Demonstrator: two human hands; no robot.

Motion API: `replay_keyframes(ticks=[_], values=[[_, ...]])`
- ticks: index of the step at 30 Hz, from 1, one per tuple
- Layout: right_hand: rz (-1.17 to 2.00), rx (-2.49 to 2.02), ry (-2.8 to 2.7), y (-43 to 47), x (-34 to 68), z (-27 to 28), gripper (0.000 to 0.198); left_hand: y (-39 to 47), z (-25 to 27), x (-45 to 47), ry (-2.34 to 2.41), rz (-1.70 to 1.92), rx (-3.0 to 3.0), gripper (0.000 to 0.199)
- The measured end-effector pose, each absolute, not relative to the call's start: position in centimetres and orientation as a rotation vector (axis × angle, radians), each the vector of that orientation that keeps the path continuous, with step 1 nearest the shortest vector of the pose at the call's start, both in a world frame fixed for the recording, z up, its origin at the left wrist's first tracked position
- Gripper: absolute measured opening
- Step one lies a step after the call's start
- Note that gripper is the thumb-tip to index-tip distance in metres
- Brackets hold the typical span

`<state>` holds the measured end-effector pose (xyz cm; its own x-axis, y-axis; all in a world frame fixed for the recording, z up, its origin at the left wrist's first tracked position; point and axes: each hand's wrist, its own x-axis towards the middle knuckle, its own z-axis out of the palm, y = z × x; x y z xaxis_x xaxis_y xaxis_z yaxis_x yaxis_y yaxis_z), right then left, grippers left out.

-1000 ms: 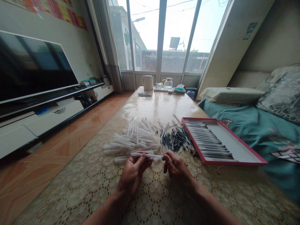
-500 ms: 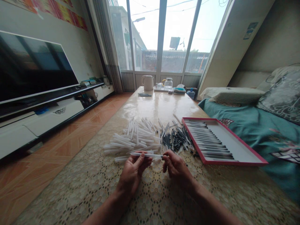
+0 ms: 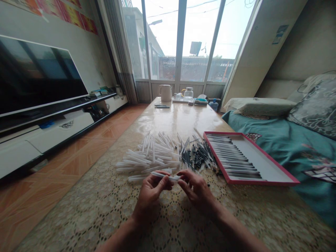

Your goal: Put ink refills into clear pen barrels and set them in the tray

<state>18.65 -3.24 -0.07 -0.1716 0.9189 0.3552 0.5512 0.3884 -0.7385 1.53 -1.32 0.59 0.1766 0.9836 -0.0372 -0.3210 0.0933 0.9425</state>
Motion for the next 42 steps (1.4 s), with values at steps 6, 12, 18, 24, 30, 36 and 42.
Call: replay_keyframes(ticks=[6, 12, 18, 24, 30, 36, 42], values=[[0.445, -1.305, -1.799, -3.3, 18.9, 0.2, 0.02, -1.4, 0.5, 1.0, 1.11, 1.302, 1.446, 0.019], [0.41, -1.395, -1.661, -3.2, 19.2, 0.1, 0.021, -1.2, -0.6, 0.8, 1.218, 1.109, 2.003, 0.029], [0.424, -1.408, -1.644, -3.2, 19.0, -0.1, 0.021, -1.4, -0.6, 0.8, 1.271, 1.034, 2.116, 0.02], [0.526, -1.39, -1.624, -3.5, 18.8, 0.0, 0.014, -1.3, 0.1, 1.0, 1.218, 1.327, 1.645, 0.009], [0.468, -1.401, -1.733, -4.0, 18.5, 0.4, 0.011, -0.5, 0.5, 0.5, 1.037, 1.407, 1.062, 0.03], [0.32, -1.423, -1.867, -4.5, 18.6, 0.7, 0.006, 0.0, 0.6, 0.1, 1.002, 1.368, 0.777, 0.026], [0.258, -1.45, -1.942, -4.4, 18.6, 0.9, 0.006, 0.0, 0.1, 0.3, 1.0, 1.349, 0.769, 0.027]])
